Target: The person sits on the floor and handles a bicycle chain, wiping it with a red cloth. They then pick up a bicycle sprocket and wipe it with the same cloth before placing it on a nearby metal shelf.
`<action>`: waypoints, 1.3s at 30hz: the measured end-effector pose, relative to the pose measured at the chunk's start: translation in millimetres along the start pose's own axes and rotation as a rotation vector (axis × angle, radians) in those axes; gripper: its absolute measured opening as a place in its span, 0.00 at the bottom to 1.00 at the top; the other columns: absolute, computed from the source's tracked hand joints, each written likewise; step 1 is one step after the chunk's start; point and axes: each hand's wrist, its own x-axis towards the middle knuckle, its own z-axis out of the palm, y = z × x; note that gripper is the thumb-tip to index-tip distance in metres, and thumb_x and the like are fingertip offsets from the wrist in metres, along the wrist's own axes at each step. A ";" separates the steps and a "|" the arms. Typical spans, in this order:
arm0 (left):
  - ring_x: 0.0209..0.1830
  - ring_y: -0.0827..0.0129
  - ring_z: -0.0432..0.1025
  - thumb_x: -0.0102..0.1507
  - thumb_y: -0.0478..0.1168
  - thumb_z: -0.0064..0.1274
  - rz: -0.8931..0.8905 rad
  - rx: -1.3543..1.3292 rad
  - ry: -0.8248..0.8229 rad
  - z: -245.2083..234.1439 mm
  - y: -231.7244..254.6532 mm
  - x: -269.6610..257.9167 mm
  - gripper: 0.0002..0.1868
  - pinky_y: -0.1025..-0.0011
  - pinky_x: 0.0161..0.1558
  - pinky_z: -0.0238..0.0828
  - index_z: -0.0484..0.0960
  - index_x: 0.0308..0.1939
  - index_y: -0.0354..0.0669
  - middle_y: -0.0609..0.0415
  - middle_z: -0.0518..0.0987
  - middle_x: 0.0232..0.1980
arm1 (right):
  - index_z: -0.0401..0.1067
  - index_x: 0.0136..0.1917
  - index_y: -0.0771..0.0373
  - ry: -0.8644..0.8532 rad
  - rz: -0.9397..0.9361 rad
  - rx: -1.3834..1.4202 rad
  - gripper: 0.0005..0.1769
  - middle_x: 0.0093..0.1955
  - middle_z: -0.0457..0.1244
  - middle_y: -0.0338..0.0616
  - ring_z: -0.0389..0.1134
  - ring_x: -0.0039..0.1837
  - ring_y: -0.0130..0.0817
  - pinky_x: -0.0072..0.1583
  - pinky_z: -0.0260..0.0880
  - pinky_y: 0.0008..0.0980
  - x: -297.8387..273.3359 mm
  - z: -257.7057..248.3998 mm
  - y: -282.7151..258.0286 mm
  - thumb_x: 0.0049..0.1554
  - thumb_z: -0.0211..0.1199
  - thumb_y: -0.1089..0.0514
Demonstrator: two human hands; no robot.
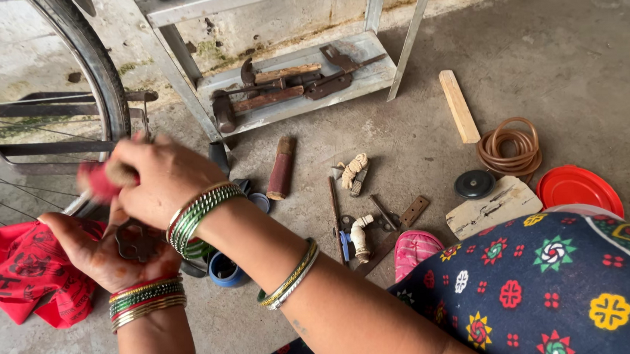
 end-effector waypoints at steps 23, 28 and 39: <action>0.68 0.37 0.66 0.62 0.80 0.42 -0.125 -0.456 0.148 49.4 -10.2 -9.2 0.60 0.44 0.66 0.63 0.72 0.69 0.19 0.26 0.73 0.69 | 0.69 0.60 0.47 0.229 -0.040 -0.106 0.22 0.62 0.63 0.52 0.73 0.55 0.51 0.51 0.76 0.48 -4.7 7.2 0.2 0.51 0.64 0.53; 0.75 0.55 0.66 0.60 0.74 0.49 0.096 0.161 0.140 24.6 -10.6 -3.6 0.50 0.57 0.79 0.62 0.70 0.69 0.34 0.45 0.71 0.71 | 0.63 0.66 0.53 0.038 0.027 -0.202 0.28 0.68 0.59 0.57 0.72 0.58 0.51 0.55 0.76 0.48 -4.4 10.3 -4.9 0.54 0.63 0.50; 0.76 0.51 0.67 0.54 0.79 0.52 0.086 0.242 0.203 45.7 -6.9 -4.8 0.59 0.53 0.79 0.63 0.70 0.72 0.34 0.41 0.71 0.76 | 0.70 0.58 0.53 0.080 -0.022 -0.139 0.18 0.57 0.67 0.50 0.74 0.54 0.44 0.53 0.77 0.45 -1.6 15.4 -7.3 0.55 0.60 0.50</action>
